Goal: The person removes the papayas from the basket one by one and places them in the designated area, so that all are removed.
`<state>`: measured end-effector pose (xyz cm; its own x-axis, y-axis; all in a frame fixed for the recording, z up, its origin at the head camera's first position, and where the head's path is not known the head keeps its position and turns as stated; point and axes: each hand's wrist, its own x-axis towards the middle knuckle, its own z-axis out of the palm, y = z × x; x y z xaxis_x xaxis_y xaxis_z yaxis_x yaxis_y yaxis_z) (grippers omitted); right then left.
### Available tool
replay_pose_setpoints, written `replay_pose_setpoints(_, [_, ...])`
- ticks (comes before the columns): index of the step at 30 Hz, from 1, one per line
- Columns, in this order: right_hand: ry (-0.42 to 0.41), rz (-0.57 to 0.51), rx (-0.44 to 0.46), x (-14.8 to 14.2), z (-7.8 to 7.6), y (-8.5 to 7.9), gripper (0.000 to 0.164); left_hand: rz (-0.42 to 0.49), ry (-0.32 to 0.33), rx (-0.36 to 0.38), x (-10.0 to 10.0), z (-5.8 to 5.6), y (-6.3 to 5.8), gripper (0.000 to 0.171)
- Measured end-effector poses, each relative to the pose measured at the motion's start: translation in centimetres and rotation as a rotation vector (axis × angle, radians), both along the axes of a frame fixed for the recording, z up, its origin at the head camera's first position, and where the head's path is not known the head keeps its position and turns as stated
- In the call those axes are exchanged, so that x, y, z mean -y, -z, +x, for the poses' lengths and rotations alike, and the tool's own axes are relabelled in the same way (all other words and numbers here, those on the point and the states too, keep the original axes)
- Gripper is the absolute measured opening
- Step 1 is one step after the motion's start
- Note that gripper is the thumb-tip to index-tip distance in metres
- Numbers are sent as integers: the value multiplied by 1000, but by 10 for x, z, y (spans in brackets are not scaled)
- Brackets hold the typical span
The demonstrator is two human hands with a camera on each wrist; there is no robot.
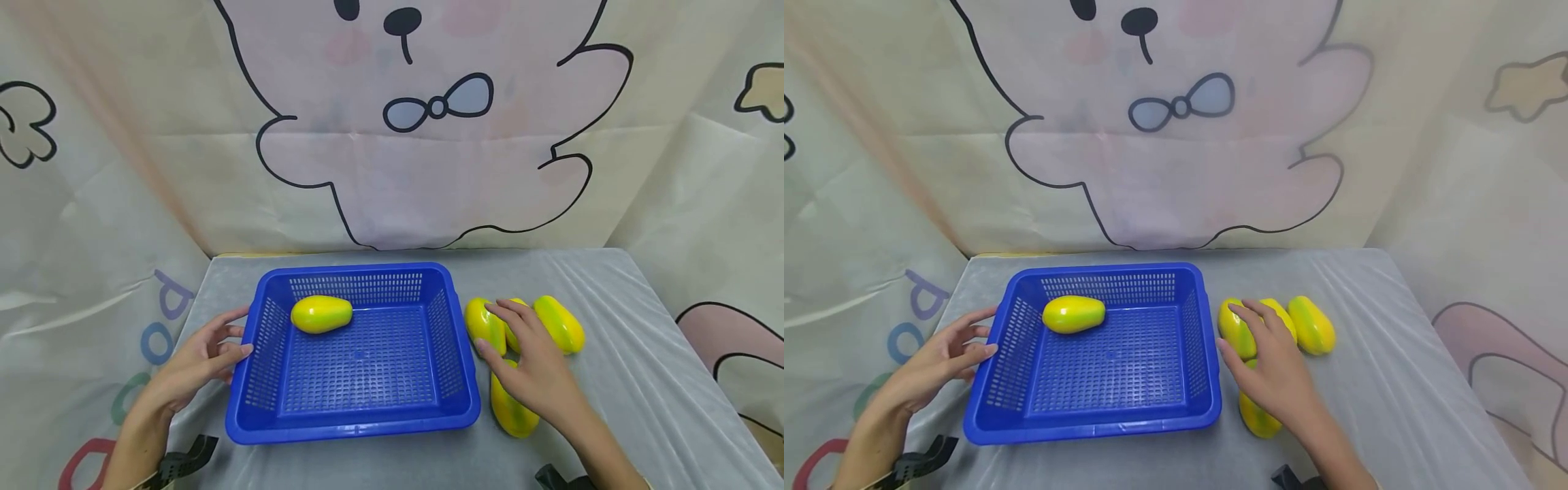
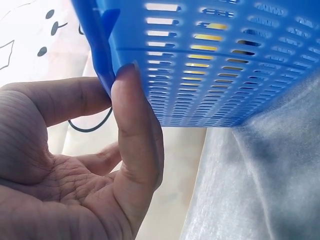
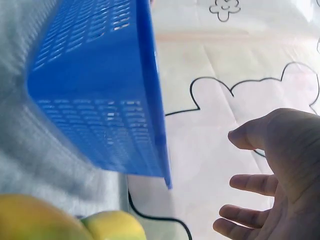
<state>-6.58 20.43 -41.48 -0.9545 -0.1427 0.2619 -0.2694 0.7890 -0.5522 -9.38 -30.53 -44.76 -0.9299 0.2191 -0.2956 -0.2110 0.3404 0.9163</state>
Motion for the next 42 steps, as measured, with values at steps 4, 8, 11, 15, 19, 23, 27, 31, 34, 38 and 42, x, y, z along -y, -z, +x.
replay_pose_setpoints(4, [-24,15,42,9,-6,-6,56,8,7,-9,0,0,-1,79])
replay_pose_setpoints(8, [-44,36,81,15,-11,-11,57,5,8,-12,-1,-1,-2,79])
replay_pose_setpoints(11, [-63,58,93,21,-15,-16,58,3,4,-8,-1,0,-3,80])
replay_pose_setpoints(15, [-94,86,95,26,-20,-22,59,-6,-5,-7,-3,1,-2,82])
replay_pose_setpoints(19, [-128,102,101,32,-23,-26,60,-11,-12,-8,-3,2,-2,82])
replay_pose_setpoints(23, [-151,124,94,38,-27,-28,61,-11,-11,-7,-2,2,-2,82])
replay_pose_setpoints(27, [-178,143,76,43,-31,-30,62,-17,-11,-5,-3,1,-3,83])
replay_pose_setpoints(31, [-210,145,69,48,-35,-32,62,-14,-9,-5,-4,0,-1,83])
replay_pose_setpoints(34, [-239,146,71,52,-40,-33,61,-9,-15,1,-2,1,-1,82])
replay_pose_setpoints(38, [-263,145,89,56,-43,-34,60,-10,-16,1,-1,1,-1,82])
replay_pose_setpoints(42, [-277,156,116,61,-44,-34,60,-1,-5,-2,-1,1,0,82])
